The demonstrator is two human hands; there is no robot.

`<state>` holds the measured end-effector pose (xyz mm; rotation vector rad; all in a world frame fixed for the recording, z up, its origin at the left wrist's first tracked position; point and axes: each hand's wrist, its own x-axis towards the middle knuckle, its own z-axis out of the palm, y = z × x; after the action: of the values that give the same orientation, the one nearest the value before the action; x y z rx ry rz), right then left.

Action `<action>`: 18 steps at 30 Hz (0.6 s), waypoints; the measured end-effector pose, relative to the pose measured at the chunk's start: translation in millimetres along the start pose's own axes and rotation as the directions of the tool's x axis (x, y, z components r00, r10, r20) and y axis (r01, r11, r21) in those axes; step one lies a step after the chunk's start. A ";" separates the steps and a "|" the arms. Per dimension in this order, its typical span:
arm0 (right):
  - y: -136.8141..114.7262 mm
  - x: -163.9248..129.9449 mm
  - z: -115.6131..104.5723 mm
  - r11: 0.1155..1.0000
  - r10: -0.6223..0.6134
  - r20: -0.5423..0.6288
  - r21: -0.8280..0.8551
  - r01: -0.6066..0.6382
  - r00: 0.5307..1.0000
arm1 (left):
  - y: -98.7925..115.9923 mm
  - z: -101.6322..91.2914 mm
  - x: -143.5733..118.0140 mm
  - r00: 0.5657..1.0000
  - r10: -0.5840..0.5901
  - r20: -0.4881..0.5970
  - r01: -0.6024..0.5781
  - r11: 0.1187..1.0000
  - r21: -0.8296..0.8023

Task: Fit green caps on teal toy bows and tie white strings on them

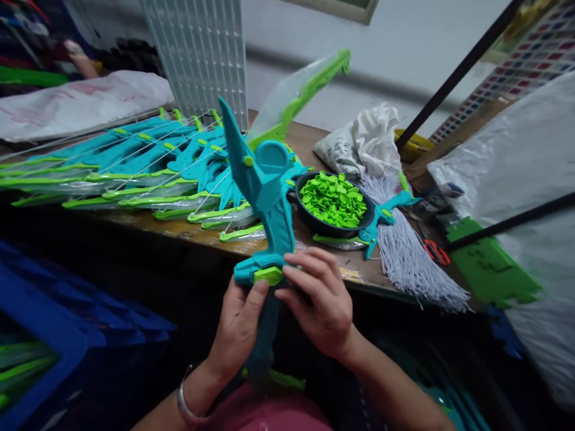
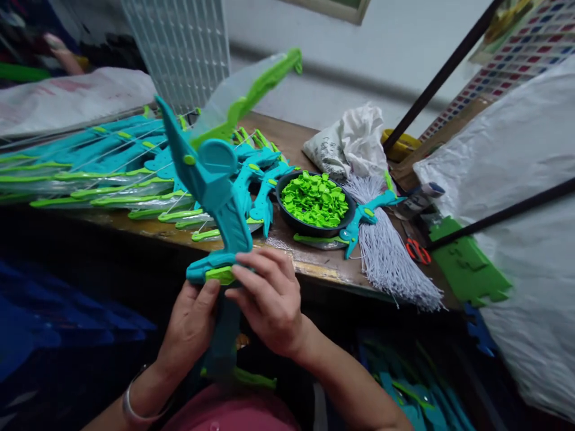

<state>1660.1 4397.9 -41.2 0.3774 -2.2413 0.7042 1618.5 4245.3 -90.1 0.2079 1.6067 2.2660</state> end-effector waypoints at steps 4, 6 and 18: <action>-1.5 4.7 -1.6 0.884 0.327 0.093 0.322 -0.339 0.940 | 2.4 -10.9 -5.7 0.996 0.082 0.031 -0.083 0.996 0.031; -0.9 7.6 1.5 0.665 0.414 0.276 0.559 -0.495 0.867 | 4.0 -13.5 -8.1 0.991 0.118 0.068 -0.122 0.991 0.060; -2.9 -0.9 11.4 0.725 0.447 0.205 0.488 -0.486 0.871 | -8.0 -15.3 -5.8 0.894 0.442 0.078 -0.427 0.785 0.449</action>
<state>1655.6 4389.0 -47.3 0.0789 -2.1947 1.6225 1620.6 4232.0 -102.4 0.7396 2.2907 2.1495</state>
